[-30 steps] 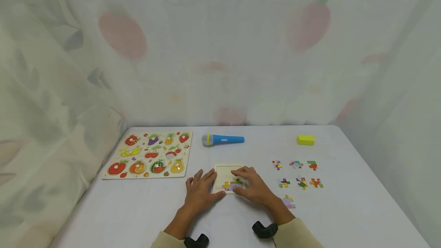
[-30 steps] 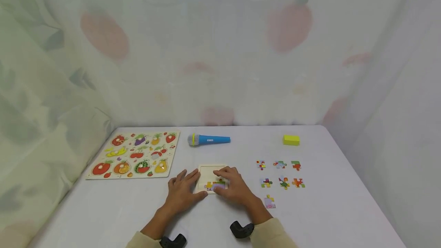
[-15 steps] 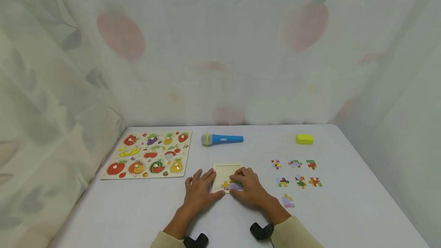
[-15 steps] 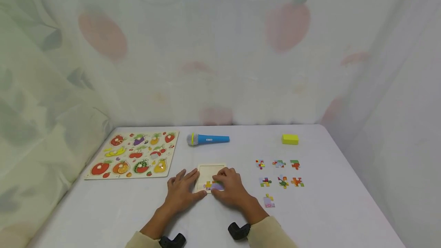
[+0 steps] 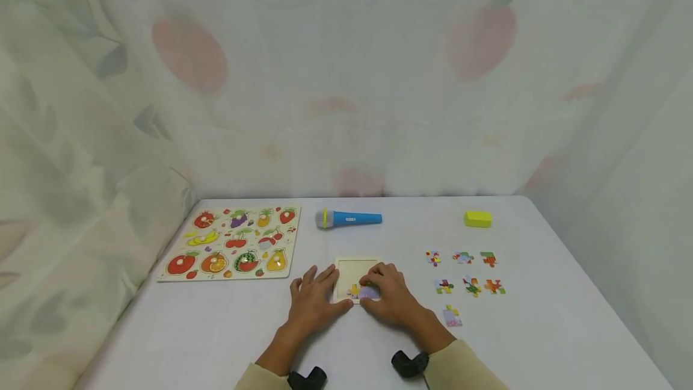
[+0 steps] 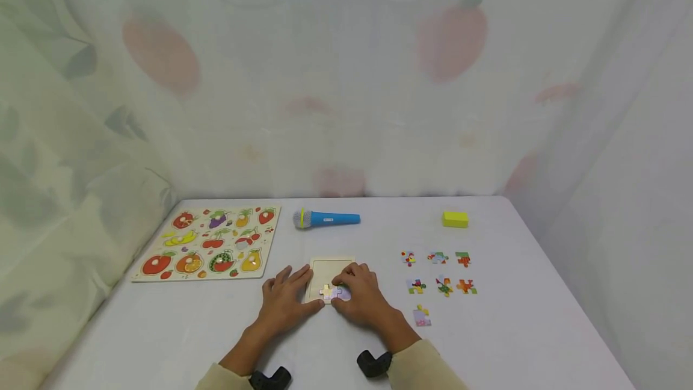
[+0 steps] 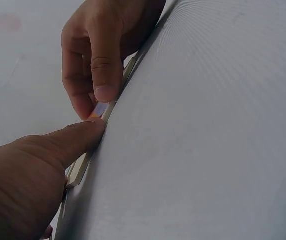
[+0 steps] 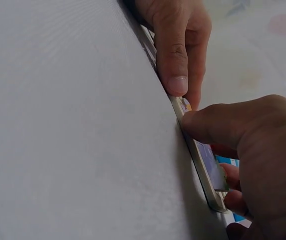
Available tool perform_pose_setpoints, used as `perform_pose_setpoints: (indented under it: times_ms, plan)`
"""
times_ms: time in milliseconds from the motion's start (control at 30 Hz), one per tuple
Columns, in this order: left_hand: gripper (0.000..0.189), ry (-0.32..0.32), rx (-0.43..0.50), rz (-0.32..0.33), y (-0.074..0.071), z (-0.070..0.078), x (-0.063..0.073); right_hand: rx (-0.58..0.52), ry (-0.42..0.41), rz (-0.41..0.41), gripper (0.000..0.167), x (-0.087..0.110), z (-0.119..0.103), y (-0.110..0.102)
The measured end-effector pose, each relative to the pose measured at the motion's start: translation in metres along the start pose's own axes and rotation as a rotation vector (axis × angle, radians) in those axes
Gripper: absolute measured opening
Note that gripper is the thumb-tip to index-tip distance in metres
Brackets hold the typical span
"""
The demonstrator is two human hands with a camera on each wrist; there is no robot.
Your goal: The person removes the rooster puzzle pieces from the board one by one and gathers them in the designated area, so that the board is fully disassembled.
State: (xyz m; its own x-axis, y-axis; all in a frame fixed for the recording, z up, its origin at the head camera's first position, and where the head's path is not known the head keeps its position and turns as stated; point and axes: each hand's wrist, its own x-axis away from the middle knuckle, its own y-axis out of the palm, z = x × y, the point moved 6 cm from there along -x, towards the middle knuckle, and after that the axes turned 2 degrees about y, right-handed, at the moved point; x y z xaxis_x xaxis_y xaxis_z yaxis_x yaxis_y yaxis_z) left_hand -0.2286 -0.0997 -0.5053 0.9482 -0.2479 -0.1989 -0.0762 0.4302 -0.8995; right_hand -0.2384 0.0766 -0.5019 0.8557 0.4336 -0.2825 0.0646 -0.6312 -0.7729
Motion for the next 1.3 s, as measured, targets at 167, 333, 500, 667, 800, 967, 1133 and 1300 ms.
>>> perform_pose_setpoints:
  times_ms: [167, 333, 500, 667, 800, 967, 1133, 1300]
  plan:
    - [0.078, -0.004, 0.004, 0.0, -0.0011, 0.0009, 0.0001, 0.009, -0.02, 0.041, 0.027, 0.0005, -0.0016, -0.002]
    - [0.078, -0.004, 0.008, -0.003, -0.0012, 0.0015, -0.0001, 0.029, -0.017, 0.008, 0.027, 0.0016, -0.0015, 0.0]
    - [0.078, -0.007, 0.013, -0.007, -0.001, 0.0016, -0.0001, 0.026, -0.023, -0.011, 0.027, 0.0025, -0.0013, 0.001]
    - [0.078, -0.003, 0.013, -0.007, -0.0002, 0.0015, -0.0005, 0.029, -0.022, -0.013, 0.027, 0.0018, -0.0013, 0.0009]
    - [0.078, -0.003, 0.009, -0.007, 0.0001, 0.0011, -0.0007, 0.02, 0.0, -0.03, 0.025, 0.0005, -0.0018, 0.0011]
    - [0.079, -0.006, 0.005, -0.012, 0.0005, 0.0011, -0.0004, -0.003, 0.005, -0.036, 0.023, 0.0002, -0.0025, 0.0011]
    - [0.077, -0.006, 0.013, -0.011, -0.0006, 0.002, -0.0004, -0.012, -0.016, -0.014, 0.022, 0.0003, -0.0009, 0.0015]
    - [0.077, -0.008, 0.018, -0.011, -0.0014, 0.0022, -0.0004, -0.017, -0.026, -0.016, 0.024, -0.0003, -0.0031, 0.0005]
